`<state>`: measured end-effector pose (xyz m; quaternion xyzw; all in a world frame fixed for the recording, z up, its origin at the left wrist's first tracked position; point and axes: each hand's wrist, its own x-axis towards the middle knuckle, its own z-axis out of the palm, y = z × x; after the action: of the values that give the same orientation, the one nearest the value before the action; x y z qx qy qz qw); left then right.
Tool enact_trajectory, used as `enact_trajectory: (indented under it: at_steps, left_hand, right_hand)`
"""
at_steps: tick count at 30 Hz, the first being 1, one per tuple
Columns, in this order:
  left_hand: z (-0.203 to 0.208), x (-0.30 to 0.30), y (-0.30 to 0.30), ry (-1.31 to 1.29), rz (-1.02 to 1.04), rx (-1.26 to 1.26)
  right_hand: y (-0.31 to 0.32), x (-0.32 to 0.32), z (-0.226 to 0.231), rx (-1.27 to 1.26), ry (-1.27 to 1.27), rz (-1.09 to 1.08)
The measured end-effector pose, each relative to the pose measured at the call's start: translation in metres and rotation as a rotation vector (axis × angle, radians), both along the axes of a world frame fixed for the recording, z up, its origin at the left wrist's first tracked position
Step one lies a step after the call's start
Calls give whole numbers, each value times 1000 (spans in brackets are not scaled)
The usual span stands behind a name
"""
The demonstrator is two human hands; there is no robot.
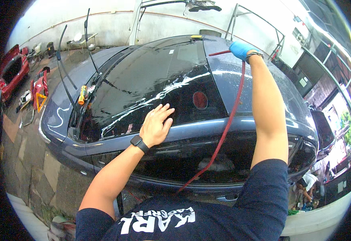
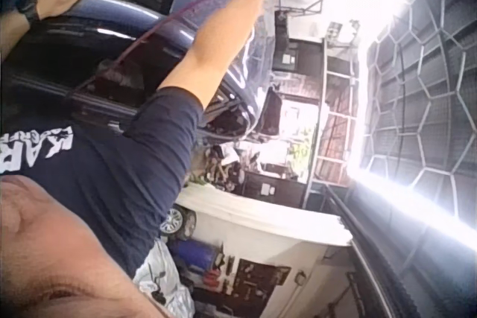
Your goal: The person applies a liquid from a bottle onto a car's rear windshield using a cloth, scrubbing the surface. They then use a red hose to rinse the windshield, moving the hose across the glass to remove the liquid.
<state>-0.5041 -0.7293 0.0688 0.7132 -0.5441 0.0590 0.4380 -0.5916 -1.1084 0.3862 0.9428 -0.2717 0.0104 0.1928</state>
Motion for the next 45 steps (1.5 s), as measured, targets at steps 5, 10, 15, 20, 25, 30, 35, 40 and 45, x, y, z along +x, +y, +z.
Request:
enact_trajectory:
  at_steps: [5,10,15,20,25,30,35,40,45]
  left_hand:
    - [4,-1,3,6,28,15]
    - [10,-6,1,-9,26,-4]
    - [14,-4,5,-20,44,15]
    - [17,-5,3,-33,22,16]
    - [19,-4,1,-39,13,26]
    - [20,-4,2,-28,18,23]
    - [25,-1,9,-47,26,74]
    - [24,-1,6,-73,-4,67]
    - [25,0,8,-87,17,62]
  right_hand:
    - [-46,48,-10,-97,-14,-11]
    - [-106,95,-28,-144,43,-71]
    - [-115,148,-57,-163,55,-35]
    - [-161,189,-94,72,-208,-184]
    - [-184,214,-109,215,-428,-294]
    - [-186,225,-117,168,-451,-267]
    - [-174,239,-131,222,-512,-290]
    - [-209,228,-143,181,-538,-298]
    - [-192,229,-147,216,-586,-313]
